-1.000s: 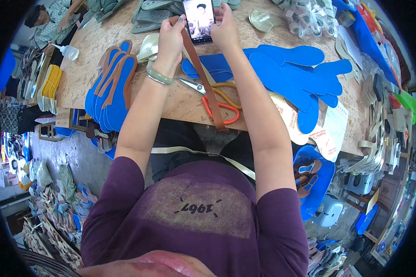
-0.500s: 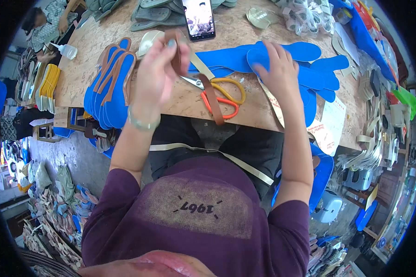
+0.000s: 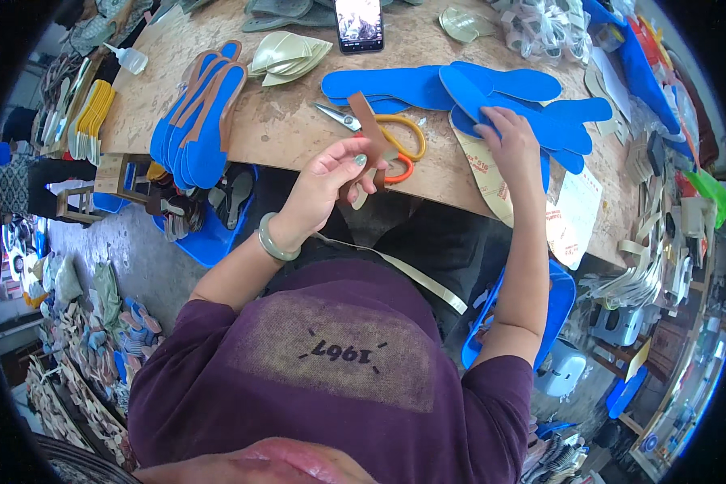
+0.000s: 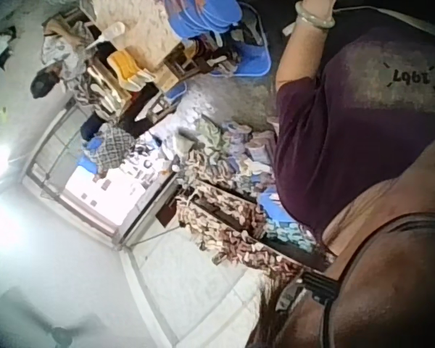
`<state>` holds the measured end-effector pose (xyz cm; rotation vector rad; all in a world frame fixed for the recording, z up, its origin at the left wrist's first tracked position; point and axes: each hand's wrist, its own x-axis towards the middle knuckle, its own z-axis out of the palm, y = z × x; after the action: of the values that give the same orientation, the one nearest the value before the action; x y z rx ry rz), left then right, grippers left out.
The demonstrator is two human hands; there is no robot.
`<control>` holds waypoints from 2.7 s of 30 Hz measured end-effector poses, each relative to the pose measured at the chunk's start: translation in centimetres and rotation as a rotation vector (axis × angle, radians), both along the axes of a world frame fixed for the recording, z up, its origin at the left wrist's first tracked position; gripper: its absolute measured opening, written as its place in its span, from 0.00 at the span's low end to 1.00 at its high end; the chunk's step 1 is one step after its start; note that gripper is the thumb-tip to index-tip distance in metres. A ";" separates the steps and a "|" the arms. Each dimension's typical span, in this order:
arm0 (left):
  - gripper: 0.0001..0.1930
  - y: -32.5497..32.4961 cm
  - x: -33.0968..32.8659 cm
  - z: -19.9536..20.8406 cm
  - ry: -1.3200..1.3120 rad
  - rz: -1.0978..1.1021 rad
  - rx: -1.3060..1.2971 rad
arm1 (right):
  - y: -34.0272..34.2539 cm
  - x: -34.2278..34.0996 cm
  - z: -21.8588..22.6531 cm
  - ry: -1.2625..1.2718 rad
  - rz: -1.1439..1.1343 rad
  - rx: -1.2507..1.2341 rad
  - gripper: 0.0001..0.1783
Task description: The person assembles blue flip-flops by attaching brown straps to blue foam soles. They use scissors to trim excess strap material and press the straps into place, repeating the process for multiple units on a cluttered workbench.
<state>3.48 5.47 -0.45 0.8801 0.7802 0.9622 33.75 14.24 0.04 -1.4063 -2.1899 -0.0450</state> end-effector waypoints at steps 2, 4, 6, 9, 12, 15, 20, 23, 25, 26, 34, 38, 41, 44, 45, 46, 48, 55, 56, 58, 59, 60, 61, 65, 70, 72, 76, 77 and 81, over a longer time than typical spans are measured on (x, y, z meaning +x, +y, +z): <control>0.28 -0.3 0.3 0.7 0.004 0.045 0.040 | 0.2 0.2 0.6 0.107 -0.131 -0.005 0.17; 0.30 -0.5 0.7 1.1 0.016 0.076 0.095 | 1.3 0.1 1.5 0.127 -0.223 0.300 0.13; 0.33 -0.6 1.0 1.2 0.036 0.095 0.164 | 0.5 0.3 2.9 0.200 -0.347 0.333 0.12; 0.37 -0.7 1.4 2.4 0.045 0.089 0.211 | -3.8 -5.6 6.8 0.114 -0.176 0.451 0.12; 0.35 -0.9 1.3 1.4 -0.004 0.132 0.268 | -9.2 -11.2 8.0 0.123 0.372 0.121 0.21; 0.21 -1.2 0.9 1.6 -0.078 0.188 0.146 | -9.8 -11.1 4.5 0.548 0.284 -0.168 0.15; 0.08 -2.9 3.3 -0.2 0.124 0.331 0.407 | -10.6 -15.8 -1.7 1.003 0.064 -0.472 0.08; 0.06 -2.4 4.9 0.3 0.167 0.449 0.625 | -11.6 -18.1 -1.8 1.313 0.053 -0.327 0.10; 0.06 -2.0 5.1 0.6 0.119 0.478 0.620 | -11.6 -18.5 -0.8 1.507 0.094 -0.348 0.11; 0.06 -1.8 5.3 1.2 0.087 0.528 0.660 | -11.5 -18.4 -0.5 1.506 0.105 -0.307 0.11; 0.08 -0.5 5.7 3.8 -0.357 0.472 0.131 | -10.7 -16.5 3.4 0.941 0.611 0.297 0.19; 0.08 -0.1 5.6 5.3 -0.376 0.447 0.120 | -10.7 -15.2 5.9 0.667 0.867 0.193 0.18; 0.13 -0.4 4.9 5.0 -0.346 0.409 0.184 | -10.7 -16.3 5.2 1.251 0.525 0.152 0.19; 0.25 -0.7 4.5 3.4 -0.011 0.339 0.698 | -7.6 -14.9 7.1 1.555 0.295 -0.002 0.20; 0.27 -0.8 4.3 3.2 0.120 0.298 0.784 | -6.7 -14.8 6.7 1.528 0.230 -0.011 0.20; 0.30 -0.9 4.2 3.1 0.251 0.260 0.879 | -6.2 -15.0 6.4 1.537 0.188 -0.024 0.19; 0.30 -1.4 4.1 3.3 0.409 0.197 0.917 | -6.0 -15.0 5.9 1.573 0.157 -0.077 0.17; 0.17 -1.7 1.2 4.2 0.353 0.171 0.830 | -9.5 -9.8 2.9 1.298 0.159 -0.283 0.19; 0.17 -1.8 0.8 4.5 0.346 0.136 0.913 | -10.7 -9.3 0.5 1.154 0.015 -0.374 0.20; 0.19 -2.5 -0.3 4.2 0.347 -0.037 0.954 | -13.2 -9.6 -2.4 0.982 -0.126 -0.550 0.24; 0.18 -2.7 -0.1 4.4 0.346 -0.113 0.975 | -13.6 -11.2 -1.0 1.352 -0.243 -0.915 0.26; 0.18 -2.7 0.1 4.4 0.340 -0.132 1.015 | -13.4 -12.4 1.0 1.612 -0.071 -0.963 0.26; 0.17 -2.8 0.2 4.4 0.335 -0.153 1.054 | -13.0 -13.3 3.3 1.868 0.116 -0.998 0.26; 0.15 -3.7 -0.5 3.5 0.372 -0.103 0.981 | -10.4 -11.0 4.8 1.969 0.289 -0.708 0.20; 0.14 -4.7 -1.6 3.1 0.436 -0.059 0.975 | -6.5 -9.2 6.2 2.028 0.461 -0.543 0.18; 0.15 -4.7 -2.2 2.7 0.430 -0.046 0.919 | -4.8 -7.8 6.6 2.024 0.561 -0.501 0.18; 0.16 -4.9 -3.1 2.5 0.391 -0.041 0.621 | -4.2 -8.1 8.3 2.042 0.576 -0.371 0.18; 0.16 -5.0 -3.2 2.3 0.366 -0.029 0.530 | -4.2 -8.3 8.8 2.029 0.633 -0.350 0.18; 0.18 -3.2 -4.7 3.2 0.100 0.115 0.346 | -5.2 -7.4 10.0 1.791 0.733 -0.164 0.16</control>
<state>-1.20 2.25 2.77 1.2007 0.7673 1.1840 26.31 9.02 10.03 -0.1591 -0.9192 1.1564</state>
